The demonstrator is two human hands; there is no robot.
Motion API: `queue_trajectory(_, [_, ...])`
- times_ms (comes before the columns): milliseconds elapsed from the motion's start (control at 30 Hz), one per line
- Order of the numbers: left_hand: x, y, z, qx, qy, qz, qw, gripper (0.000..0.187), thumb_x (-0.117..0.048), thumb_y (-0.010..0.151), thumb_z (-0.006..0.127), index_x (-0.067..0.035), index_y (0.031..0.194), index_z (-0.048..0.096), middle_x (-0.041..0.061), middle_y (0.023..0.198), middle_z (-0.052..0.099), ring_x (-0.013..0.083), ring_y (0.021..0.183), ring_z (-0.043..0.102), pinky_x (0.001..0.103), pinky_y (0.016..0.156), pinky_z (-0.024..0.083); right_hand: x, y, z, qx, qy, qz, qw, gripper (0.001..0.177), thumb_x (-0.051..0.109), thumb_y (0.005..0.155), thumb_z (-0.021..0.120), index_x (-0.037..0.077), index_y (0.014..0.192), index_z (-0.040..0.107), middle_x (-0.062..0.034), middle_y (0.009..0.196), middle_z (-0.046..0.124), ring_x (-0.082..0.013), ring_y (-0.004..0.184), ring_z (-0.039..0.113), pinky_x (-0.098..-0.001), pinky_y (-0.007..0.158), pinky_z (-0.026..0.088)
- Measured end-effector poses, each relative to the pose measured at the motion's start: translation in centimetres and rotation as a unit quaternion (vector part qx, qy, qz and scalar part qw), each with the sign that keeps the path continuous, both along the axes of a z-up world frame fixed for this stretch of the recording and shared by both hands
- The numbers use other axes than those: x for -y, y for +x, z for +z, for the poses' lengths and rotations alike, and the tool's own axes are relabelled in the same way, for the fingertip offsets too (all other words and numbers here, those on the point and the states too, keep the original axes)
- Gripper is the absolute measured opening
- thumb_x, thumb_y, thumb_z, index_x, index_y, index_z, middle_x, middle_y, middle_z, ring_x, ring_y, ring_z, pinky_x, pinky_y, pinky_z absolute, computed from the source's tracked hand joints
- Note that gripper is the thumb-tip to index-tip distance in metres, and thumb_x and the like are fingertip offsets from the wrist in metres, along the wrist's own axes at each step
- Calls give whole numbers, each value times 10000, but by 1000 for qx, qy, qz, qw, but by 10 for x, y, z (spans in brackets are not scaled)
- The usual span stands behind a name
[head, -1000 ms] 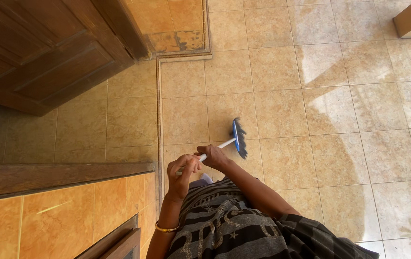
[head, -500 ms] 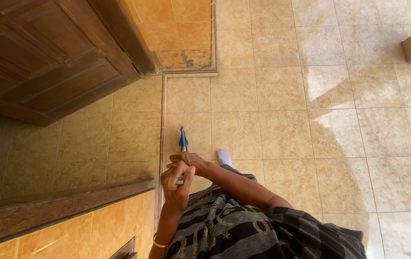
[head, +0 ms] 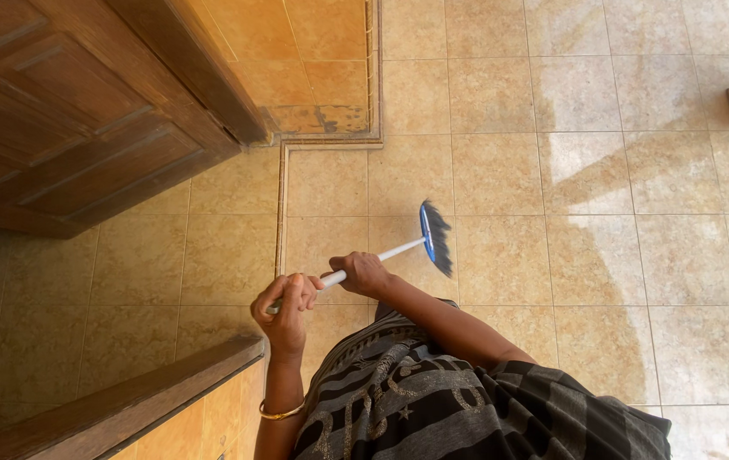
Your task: The person sweeps a tiled balcony floor using a long-handled broom, pushing debris toward the railing.
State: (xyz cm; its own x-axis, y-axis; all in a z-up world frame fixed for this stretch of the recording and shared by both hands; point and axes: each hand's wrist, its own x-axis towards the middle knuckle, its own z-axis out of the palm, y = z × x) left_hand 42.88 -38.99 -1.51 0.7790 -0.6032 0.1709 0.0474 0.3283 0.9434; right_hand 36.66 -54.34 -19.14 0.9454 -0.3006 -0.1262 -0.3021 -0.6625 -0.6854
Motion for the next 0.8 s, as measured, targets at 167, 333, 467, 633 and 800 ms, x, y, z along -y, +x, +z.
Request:
queue_trajectory(167, [31, 17, 71, 125, 2, 13, 992, 299, -37, 1014, 555, 5, 718, 554, 12, 601, 441, 124, 548, 429, 294, 608, 501, 22, 43, 67, 114, 12, 20, 993, 198, 241, 887, 718, 106, 796, 606, -140, 658, 663, -403, 664, 664, -503, 592, 486])
queue_trajectory(333, [80, 32, 39, 239, 90, -18, 967, 359, -51, 973, 661, -34, 677, 459, 21, 598, 453, 113, 525, 394, 304, 532, 340, 54, 92, 48, 75, 138, 52, 986, 436, 363, 979, 736, 75, 739, 512, -90, 645, 555, -272, 590, 552, -438, 554, 425])
queue_trajectory(467, [117, 37, -42, 244, 186, -82, 948, 374, -77, 963, 689, -32, 697, 431, 46, 626, 456, 152, 583, 429, 336, 566, 362, 88, 107, -43, 128, 173, 78, 973, 467, 315, 953, 756, 50, 728, 444, -80, 687, 494, -246, 605, 480, -423, 551, 394])
queue_trajectory(633, [126, 29, -100, 243, 162, -107, 950, 337, -107, 984, 675, -35, 738, 456, 52, 653, 468, 175, 651, 493, 376, 897, 549, 117, 74, -121, 68, 123, 19, 990, 428, 315, 884, 754, 60, 733, 446, -69, 710, 518, -256, 641, 524, -451, 558, 407])
queue_trajectory(800, [128, 24, -98, 89, 117, -108, 983, 279, -68, 1001, 609, -9, 750, 503, 91, 804, 588, 209, 935, 620, 425, 928, 491, 141, 32, -105, -36, 22, -28, 999, 303, 342, 859, 757, 94, 768, 609, -116, 772, 688, -352, 772, 684, -484, 623, 509])
